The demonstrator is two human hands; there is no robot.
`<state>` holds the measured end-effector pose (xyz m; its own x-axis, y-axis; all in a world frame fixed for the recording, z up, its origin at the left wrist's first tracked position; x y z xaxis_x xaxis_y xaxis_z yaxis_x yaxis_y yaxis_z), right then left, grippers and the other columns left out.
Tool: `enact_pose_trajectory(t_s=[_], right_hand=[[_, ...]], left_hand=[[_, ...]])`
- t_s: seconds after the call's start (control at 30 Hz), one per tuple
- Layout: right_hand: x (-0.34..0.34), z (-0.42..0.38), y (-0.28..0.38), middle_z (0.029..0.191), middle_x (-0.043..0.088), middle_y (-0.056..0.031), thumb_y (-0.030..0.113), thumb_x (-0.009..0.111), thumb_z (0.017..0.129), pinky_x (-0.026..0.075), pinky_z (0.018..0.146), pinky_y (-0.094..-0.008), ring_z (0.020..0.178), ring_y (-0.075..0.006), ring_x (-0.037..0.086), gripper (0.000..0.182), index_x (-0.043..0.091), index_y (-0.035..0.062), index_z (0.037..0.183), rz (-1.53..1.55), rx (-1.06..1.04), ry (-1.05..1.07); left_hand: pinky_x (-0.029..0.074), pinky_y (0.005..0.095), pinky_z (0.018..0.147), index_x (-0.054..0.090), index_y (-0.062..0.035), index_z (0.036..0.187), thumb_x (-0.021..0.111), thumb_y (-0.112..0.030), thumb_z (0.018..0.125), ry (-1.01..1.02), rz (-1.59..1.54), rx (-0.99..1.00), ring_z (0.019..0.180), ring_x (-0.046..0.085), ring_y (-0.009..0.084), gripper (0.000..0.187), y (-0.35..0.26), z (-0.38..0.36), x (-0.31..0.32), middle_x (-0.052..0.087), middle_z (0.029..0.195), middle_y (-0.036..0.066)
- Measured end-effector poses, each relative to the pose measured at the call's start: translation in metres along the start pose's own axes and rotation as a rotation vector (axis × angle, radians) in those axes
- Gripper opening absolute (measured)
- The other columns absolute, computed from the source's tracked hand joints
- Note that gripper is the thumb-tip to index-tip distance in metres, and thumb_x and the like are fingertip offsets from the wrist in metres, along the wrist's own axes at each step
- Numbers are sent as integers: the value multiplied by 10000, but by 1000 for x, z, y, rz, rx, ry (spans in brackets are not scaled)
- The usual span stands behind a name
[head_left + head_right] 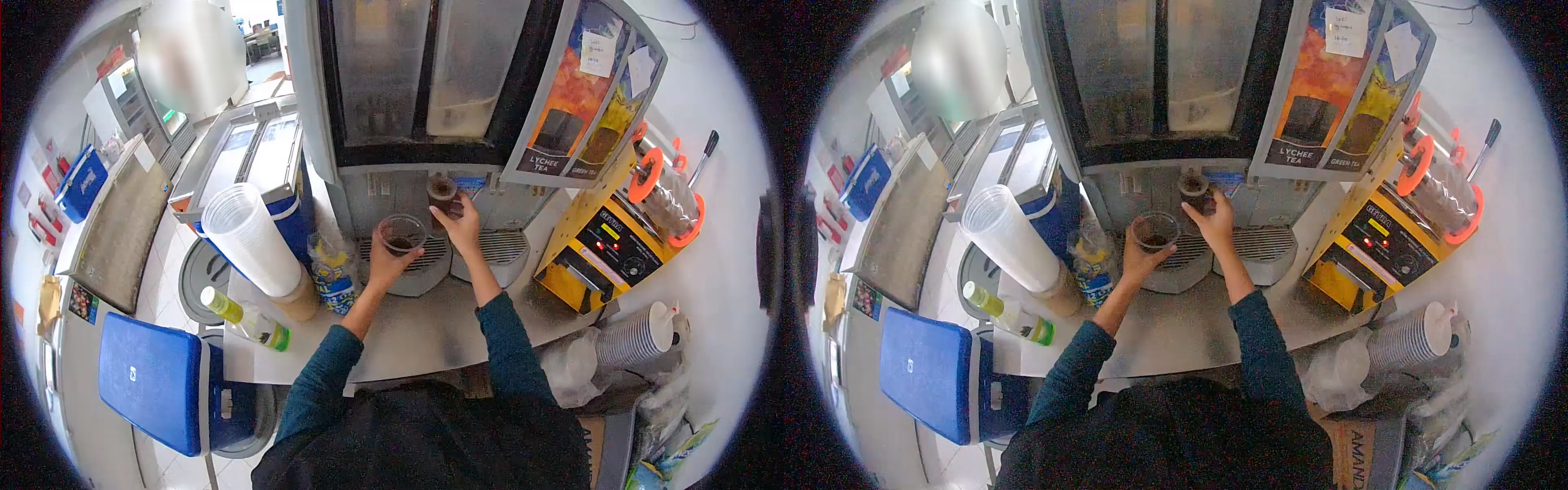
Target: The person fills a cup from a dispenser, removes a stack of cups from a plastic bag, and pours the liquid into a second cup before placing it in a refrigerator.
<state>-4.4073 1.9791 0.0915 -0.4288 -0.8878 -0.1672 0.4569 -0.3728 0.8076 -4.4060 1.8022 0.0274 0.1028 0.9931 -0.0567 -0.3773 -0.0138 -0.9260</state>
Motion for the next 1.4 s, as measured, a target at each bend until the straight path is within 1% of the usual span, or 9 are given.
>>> enact_pose_trajectory(t_s=[0.17,0.37,0.53,0.77,0.87,1.07,1.2,1.3,1.4], right_hand=[[-14,-15,25,1017,539,-101,171,716,654,436,796,-374,932,-267,522,464,523,49,1057,-386,-179,134],[-6,-29,53,1089,493,-62,77,657,637,413,823,-381,1024,-259,453,466,526,124,1082,-841,-527,357],[4,-34,56,1099,493,-60,83,565,693,387,867,-396,1053,-258,444,387,535,145,1074,-945,-718,384],[15,-40,71,1100,498,-70,103,497,732,361,905,-391,1083,-249,432,342,537,138,1069,-927,-902,463],[14,-42,62,1109,496,-58,88,558,700,368,899,-386,1091,-254,432,373,534,130,1070,-934,-832,404],[1,-35,19,986,553,-133,198,737,635,447,763,-369,913,-284,549,499,522,29,1053,-364,-165,-26],[4,-9,8,899,585,-130,291,746,648,471,633,-301,746,-217,585,538,527,-24,1026,-213,-136,-229],[7,3,-8,876,591,-117,286,747,648,464,627,-298,724,-196,572,515,540,-19,1008,-218,55,-224],[9,11,-16,815,585,-100,276,744,658,463,619,-295,702,-173,561,472,550,-17,972,-198,-107,-272]], left_hand=[[402,345,874,272,34,1203,802,-213,562,-10,142,3,1053,464,252,868,-15,-7,0,431,1143,181],[408,331,861,293,13,1182,814,-221,538,7,10,61,1009,498,234,861,10,-10,9,475,1098,148],[401,352,859,279,10,1210,817,-211,516,39,-18,-29,1052,455,262,906,7,-16,11,429,1124,173],[389,360,872,291,3,1196,817,-203,513,-37,40,20,1041,465,273,886,-1,-23,4,448,1106,166],[388,359,876,295,5,1188,815,-199,516,-80,65,55,1045,463,269,873,-5,-24,0,445,1115,167],[358,345,911,283,24,1207,818,-212,524,-99,-43,65,1078,435,250,899,-25,-25,-14,413,1158,160],[351,346,919,299,14,1207,818,-192,520,-49,-163,-2,1069,445,247,886,-44,-43,-22,423,1154,151],[365,338,904,321,10,1188,813,-188,529,1,-114,-20,1037,459,231,845,-44,-65,-34,442,1109,132],[369,338,900,335,5,1184,813,-217,530,64,-47,15,1039,458,230,841,-36,-92,-44,445,1104,132]])
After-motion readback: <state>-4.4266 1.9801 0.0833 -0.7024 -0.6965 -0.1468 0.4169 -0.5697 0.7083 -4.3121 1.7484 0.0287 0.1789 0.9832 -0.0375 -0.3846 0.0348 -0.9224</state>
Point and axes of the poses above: each hand's wrist, its own z-axis towards the middle knuckle, its own x-axis out of the palm, y = z × x, the point moved 5 cm from there along z, towards the middle knuckle
